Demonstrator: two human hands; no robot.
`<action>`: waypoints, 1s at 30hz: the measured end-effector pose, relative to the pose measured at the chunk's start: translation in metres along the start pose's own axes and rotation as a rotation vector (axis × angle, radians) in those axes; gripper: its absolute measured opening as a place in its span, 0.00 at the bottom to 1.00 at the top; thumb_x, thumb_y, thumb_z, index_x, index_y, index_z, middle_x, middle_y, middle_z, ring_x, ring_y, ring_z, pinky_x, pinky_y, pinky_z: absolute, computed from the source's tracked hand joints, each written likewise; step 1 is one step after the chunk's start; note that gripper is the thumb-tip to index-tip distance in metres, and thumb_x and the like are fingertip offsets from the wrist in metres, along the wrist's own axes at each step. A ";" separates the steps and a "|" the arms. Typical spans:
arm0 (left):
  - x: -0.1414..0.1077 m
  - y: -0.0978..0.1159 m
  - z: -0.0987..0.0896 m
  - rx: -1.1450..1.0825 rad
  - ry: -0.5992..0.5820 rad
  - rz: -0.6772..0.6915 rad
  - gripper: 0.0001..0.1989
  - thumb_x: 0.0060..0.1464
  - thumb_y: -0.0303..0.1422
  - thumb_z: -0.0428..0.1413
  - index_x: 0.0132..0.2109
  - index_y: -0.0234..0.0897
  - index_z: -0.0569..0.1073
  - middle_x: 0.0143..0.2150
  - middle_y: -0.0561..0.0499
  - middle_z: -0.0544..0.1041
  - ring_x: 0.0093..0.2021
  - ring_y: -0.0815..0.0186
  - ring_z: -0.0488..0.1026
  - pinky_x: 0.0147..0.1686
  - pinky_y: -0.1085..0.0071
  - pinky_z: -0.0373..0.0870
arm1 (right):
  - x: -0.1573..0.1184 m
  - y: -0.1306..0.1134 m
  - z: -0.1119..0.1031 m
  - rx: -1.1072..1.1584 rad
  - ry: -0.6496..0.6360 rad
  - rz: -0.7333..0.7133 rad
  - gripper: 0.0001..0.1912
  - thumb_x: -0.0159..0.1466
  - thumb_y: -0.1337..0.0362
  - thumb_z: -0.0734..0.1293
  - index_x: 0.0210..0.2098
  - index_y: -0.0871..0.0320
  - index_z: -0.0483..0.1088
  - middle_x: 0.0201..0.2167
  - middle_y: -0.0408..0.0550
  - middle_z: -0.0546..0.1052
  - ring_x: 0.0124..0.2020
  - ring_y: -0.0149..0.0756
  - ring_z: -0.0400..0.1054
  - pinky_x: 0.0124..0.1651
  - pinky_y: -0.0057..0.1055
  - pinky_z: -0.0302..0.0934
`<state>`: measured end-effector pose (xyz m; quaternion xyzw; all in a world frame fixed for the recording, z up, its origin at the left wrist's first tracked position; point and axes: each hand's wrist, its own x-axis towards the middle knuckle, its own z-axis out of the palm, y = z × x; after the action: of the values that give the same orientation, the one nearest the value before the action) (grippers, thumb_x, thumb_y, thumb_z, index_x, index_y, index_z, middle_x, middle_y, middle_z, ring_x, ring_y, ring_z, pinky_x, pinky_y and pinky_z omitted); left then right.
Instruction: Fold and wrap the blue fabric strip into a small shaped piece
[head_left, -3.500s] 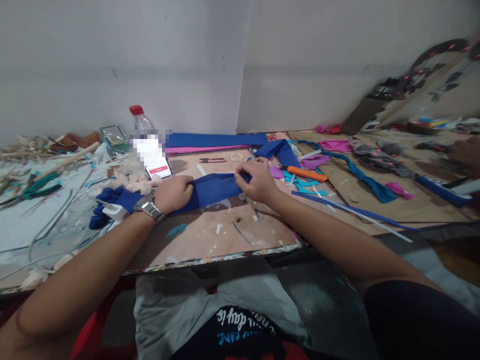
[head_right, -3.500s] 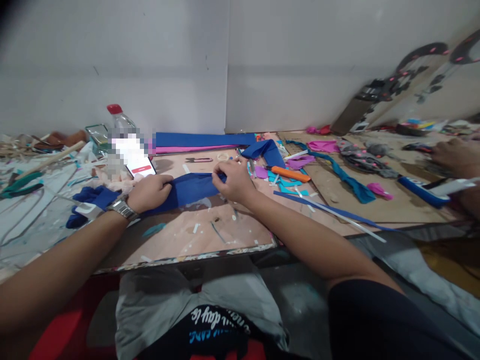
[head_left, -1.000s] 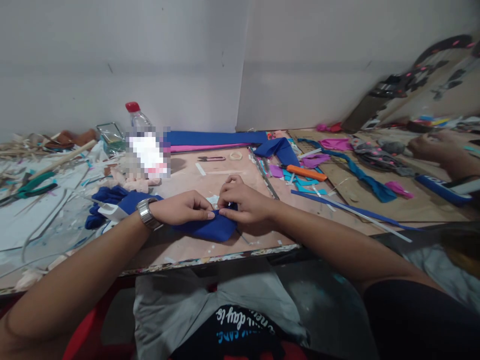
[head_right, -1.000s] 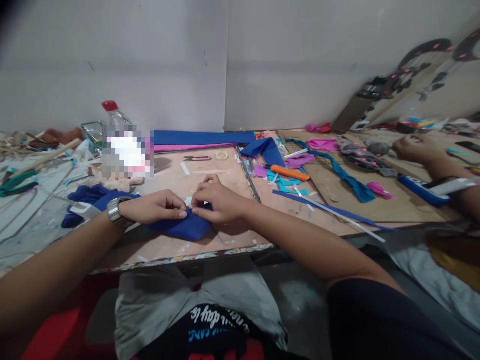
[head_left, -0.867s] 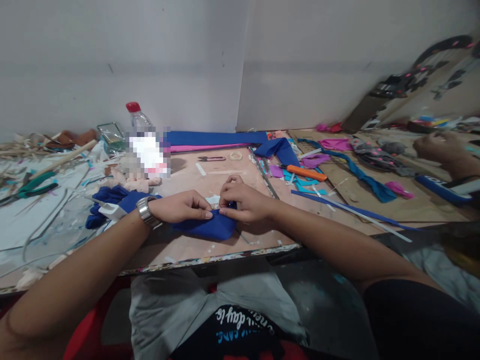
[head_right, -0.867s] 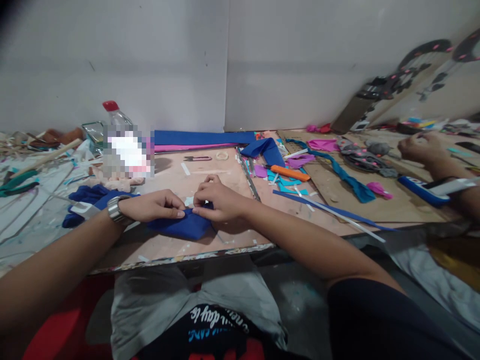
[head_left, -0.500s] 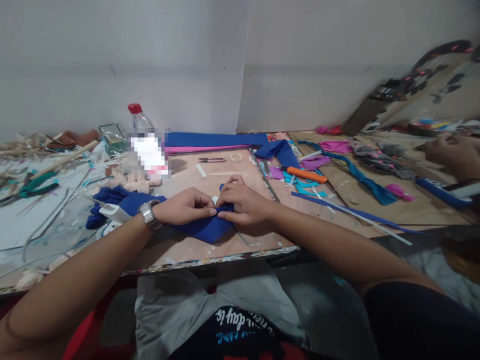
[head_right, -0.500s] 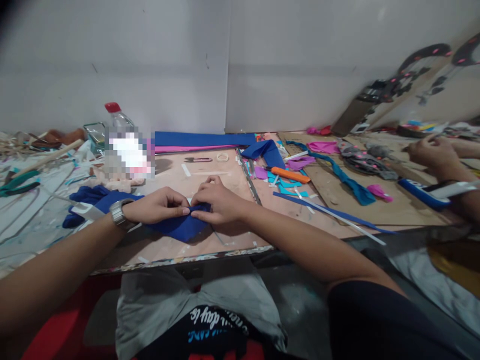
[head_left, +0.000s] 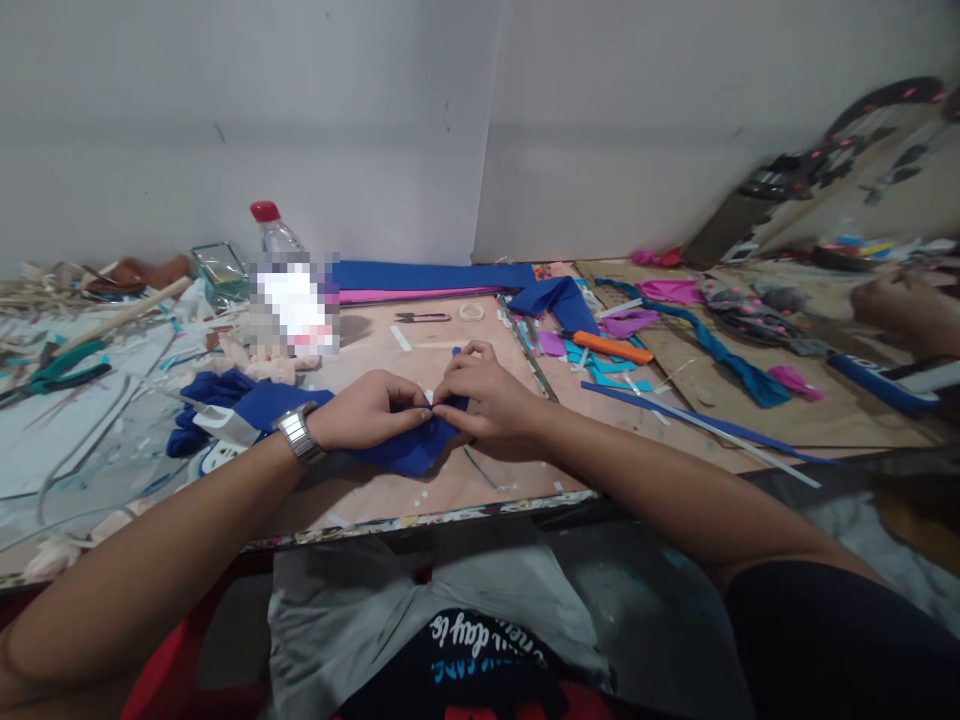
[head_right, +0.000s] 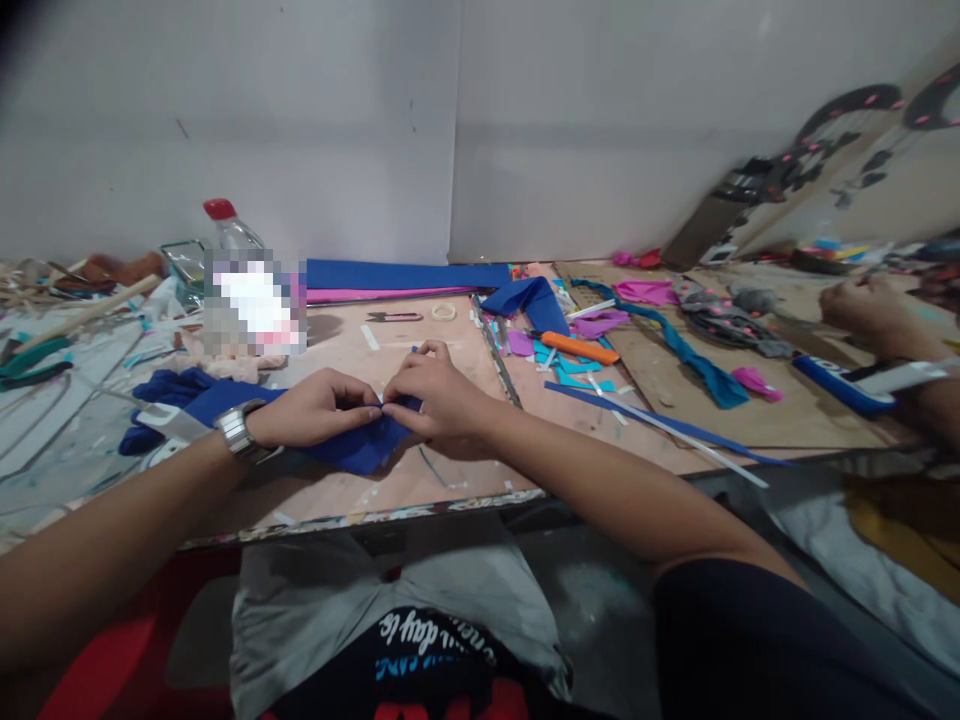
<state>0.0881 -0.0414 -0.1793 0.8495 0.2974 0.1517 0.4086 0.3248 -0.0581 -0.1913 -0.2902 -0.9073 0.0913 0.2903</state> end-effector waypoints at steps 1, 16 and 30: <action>0.000 0.000 0.000 0.003 0.007 -0.002 0.20 0.65 0.45 0.55 0.38 0.31 0.81 0.30 0.51 0.77 0.29 0.69 0.67 0.31 0.74 0.62 | 0.000 0.000 0.000 -0.002 0.008 0.004 0.08 0.68 0.60 0.67 0.37 0.56 0.77 0.33 0.46 0.81 0.40 0.39 0.70 0.60 0.47 0.44; 0.004 -0.008 -0.001 -0.126 -0.004 -0.133 0.14 0.59 0.38 0.57 0.39 0.31 0.81 0.30 0.51 0.78 0.28 0.70 0.66 0.31 0.74 0.61 | 0.000 0.001 0.003 -0.059 0.090 -0.051 0.06 0.68 0.62 0.68 0.39 0.53 0.78 0.33 0.44 0.82 0.41 0.39 0.71 0.60 0.48 0.44; 0.004 0.000 -0.004 -0.209 0.039 -0.146 0.19 0.60 0.45 0.59 0.36 0.31 0.80 0.29 0.51 0.78 0.28 0.71 0.65 0.31 0.73 0.61 | -0.002 0.000 0.001 -0.081 0.100 -0.040 0.05 0.69 0.62 0.68 0.39 0.52 0.77 0.35 0.44 0.83 0.44 0.42 0.71 0.60 0.49 0.42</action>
<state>0.0890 -0.0365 -0.1769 0.7753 0.3487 0.1682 0.4990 0.3254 -0.0593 -0.1933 -0.2878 -0.9002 0.0341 0.3249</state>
